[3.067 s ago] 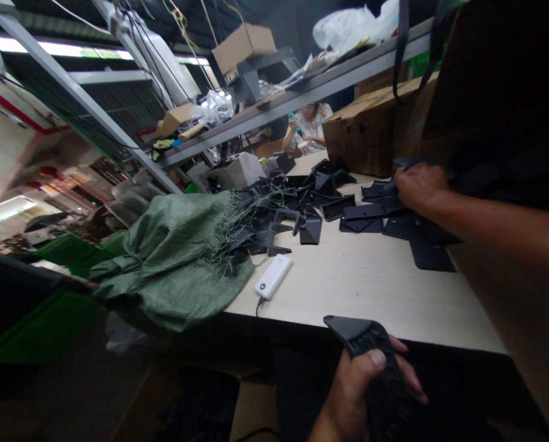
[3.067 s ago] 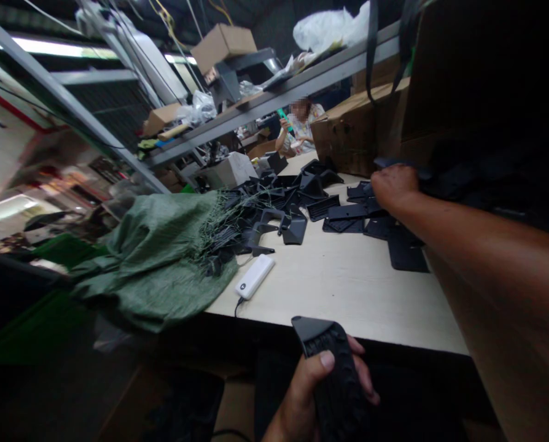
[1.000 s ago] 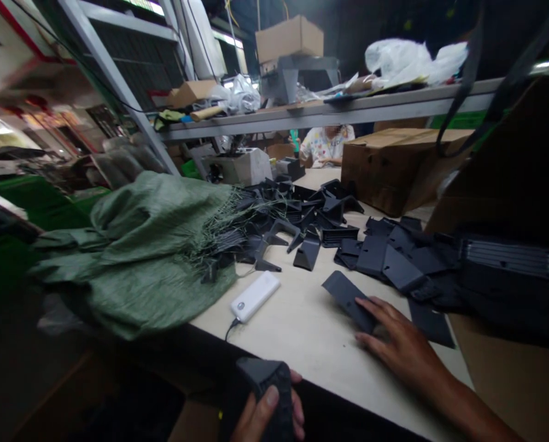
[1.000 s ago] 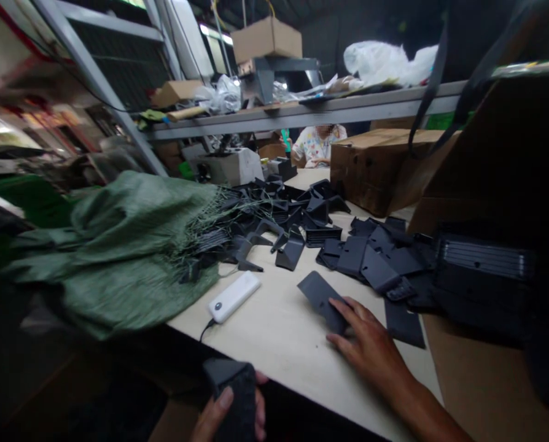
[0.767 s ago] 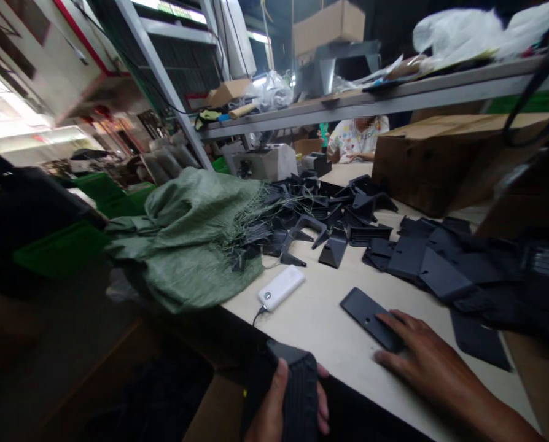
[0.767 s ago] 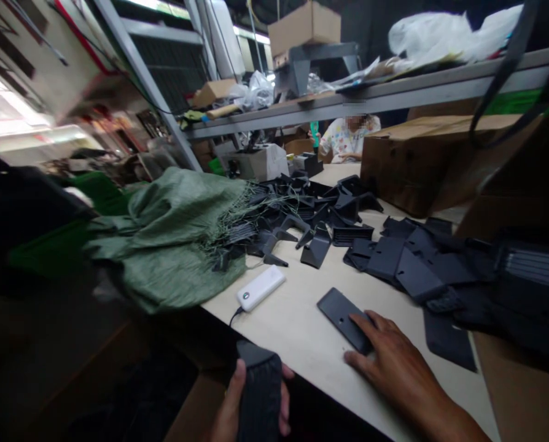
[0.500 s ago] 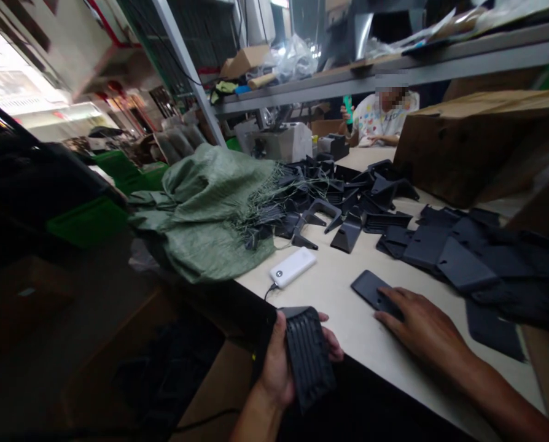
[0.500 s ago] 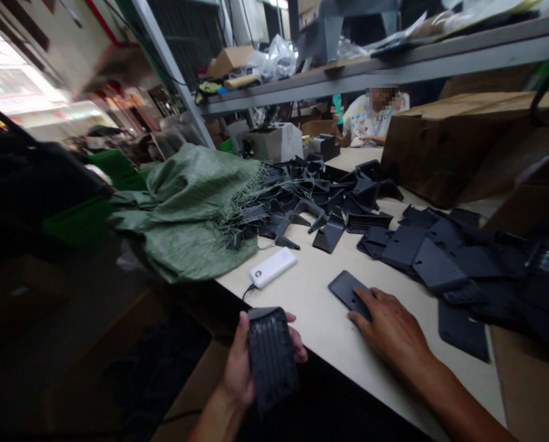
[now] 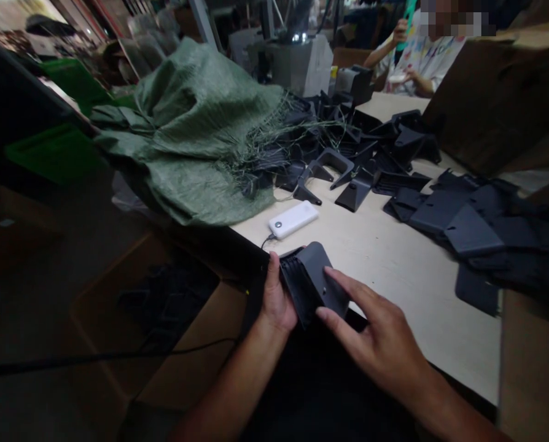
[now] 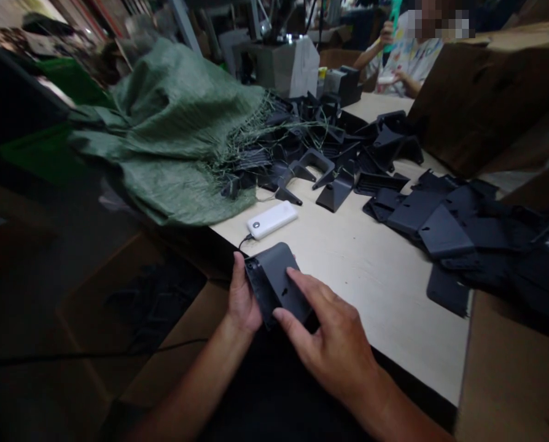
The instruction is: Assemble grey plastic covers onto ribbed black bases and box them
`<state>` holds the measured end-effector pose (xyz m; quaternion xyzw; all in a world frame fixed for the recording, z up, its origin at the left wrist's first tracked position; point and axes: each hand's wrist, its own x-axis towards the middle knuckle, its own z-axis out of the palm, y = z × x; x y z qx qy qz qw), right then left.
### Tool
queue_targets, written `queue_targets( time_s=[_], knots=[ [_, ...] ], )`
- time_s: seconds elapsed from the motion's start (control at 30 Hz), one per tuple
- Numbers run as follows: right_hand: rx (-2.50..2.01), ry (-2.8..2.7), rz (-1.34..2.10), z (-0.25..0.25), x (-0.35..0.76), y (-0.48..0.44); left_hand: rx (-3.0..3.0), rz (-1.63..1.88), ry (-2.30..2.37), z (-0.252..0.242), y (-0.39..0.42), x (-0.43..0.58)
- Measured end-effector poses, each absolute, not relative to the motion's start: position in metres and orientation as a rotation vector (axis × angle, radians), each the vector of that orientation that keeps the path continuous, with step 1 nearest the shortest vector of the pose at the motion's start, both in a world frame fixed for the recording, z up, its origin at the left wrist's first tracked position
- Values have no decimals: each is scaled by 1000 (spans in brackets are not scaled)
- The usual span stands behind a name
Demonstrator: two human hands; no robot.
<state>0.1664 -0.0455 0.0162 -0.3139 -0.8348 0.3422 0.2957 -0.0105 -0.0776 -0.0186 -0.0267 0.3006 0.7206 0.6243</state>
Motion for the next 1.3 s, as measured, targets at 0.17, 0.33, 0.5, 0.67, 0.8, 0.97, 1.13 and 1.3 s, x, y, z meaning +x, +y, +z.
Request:
queue_targets(
  time_s=[0.17,0.33,0.5,0.67,0.8,0.97,1.13,1.3],
  knots=[
    [-884,-2327,884,2,145,-56,-31,1747,707,-21,-78,-10],
    [-896,-2324,925,-5,136,-58,-43,1759,767,-25,-79,-12],
    [-908,-2336,913,-8,136,-60,-47,1725,826,-27,-83,-10],
    [-902,-2362,842,-9,136,-64,9,1715,861,-28,-85,-7],
    [-883,-2370,857,-9,137,-66,45,1783,862,-31,-87,-4],
    [-879,-2379,855,-6,139,-70,80,1778,843,-30,-89,-5],
    [-892,-2338,987,1,141,-67,24,1754,769,-23,-91,-6],
    [-972,-1949,1324,0,133,-54,98,1727,645,-15,-93,0]
  ],
)
